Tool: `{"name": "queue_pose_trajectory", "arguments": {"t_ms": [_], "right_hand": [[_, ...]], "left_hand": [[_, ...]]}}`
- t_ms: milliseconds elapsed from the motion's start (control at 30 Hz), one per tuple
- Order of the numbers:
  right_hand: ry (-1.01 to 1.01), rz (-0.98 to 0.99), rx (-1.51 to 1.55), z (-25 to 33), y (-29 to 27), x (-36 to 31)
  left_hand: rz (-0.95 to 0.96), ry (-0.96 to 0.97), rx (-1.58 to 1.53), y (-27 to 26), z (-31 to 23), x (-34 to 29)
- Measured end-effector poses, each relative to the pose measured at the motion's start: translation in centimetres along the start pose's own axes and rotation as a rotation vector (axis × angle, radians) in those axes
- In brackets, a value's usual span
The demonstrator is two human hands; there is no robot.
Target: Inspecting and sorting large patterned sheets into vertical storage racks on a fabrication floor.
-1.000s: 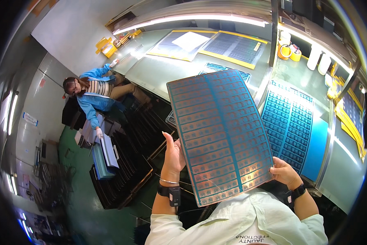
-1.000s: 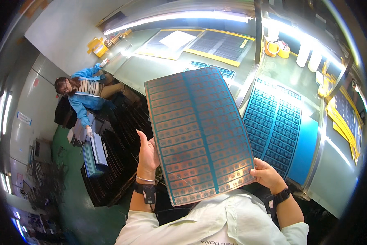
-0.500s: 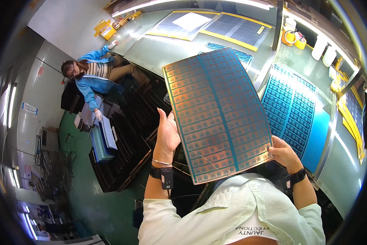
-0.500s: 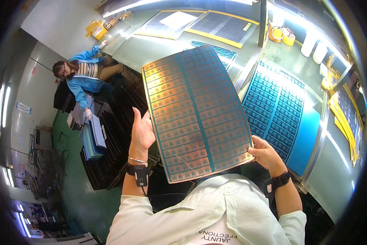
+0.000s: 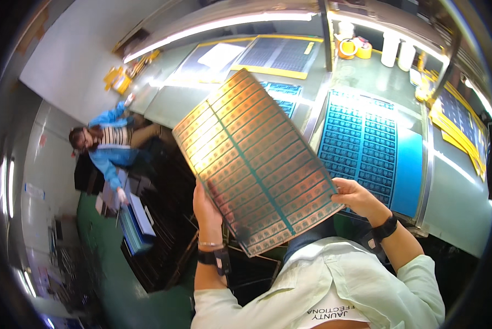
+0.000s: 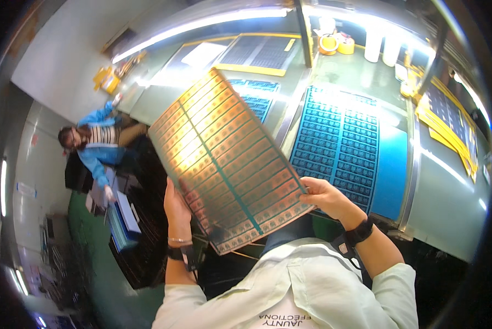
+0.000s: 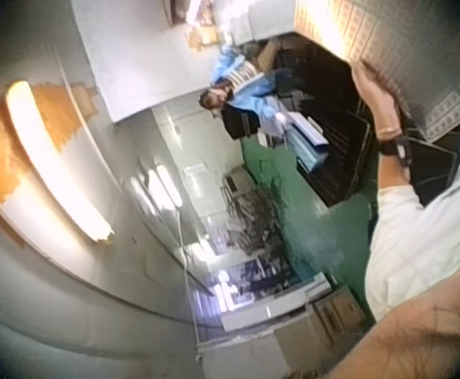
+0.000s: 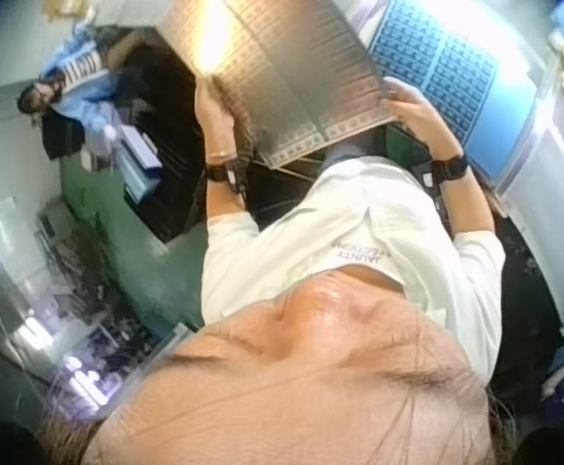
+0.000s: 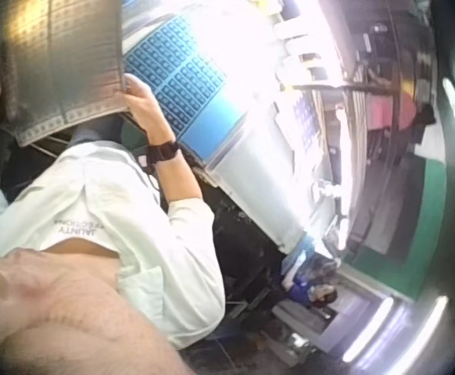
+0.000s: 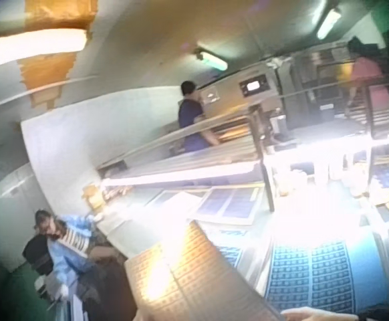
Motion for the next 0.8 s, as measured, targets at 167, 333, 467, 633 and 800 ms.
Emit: {"name": "queue_pose_trajectory", "arguments": {"t_ms": [167,333,467,633,800], "right_hand": [[-0.04,0.036,-0.02,0.7,0.5,-0.5],[-0.059,0.031,-0.076,0.5,0.7,-0.8],[-0.088,0.019,-0.135,1.4,1.0,-1.2],[-0.092,-0.078,-0.415,3.5,3.2,-2.8],[-0.621,-0.033,-0.913,9.3,10.5,-6.0]], "left_hand": [[-0.001,0.2,-0.003,2.7,-2.8,-2.0],[0.062,0.184,0.027,0.6,-2.7,-1.8],[0.02,0.387,0.162,2.6,-4.7,-3.2],[-0.06,0.24,0.317,-0.5,-3.6,-1.7],[0.272,0.132,-0.001,3.1,-3.0,-0.6]]}}
Point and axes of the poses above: each hand's wrist, its own x-axis towards the middle knuckle, its own y-axis out of the palm, z = x × y, the point moved 10 cm from there along x, towards the middle knuckle, and after that the axes turned 7 degrees about y, right-handed, at the moved point
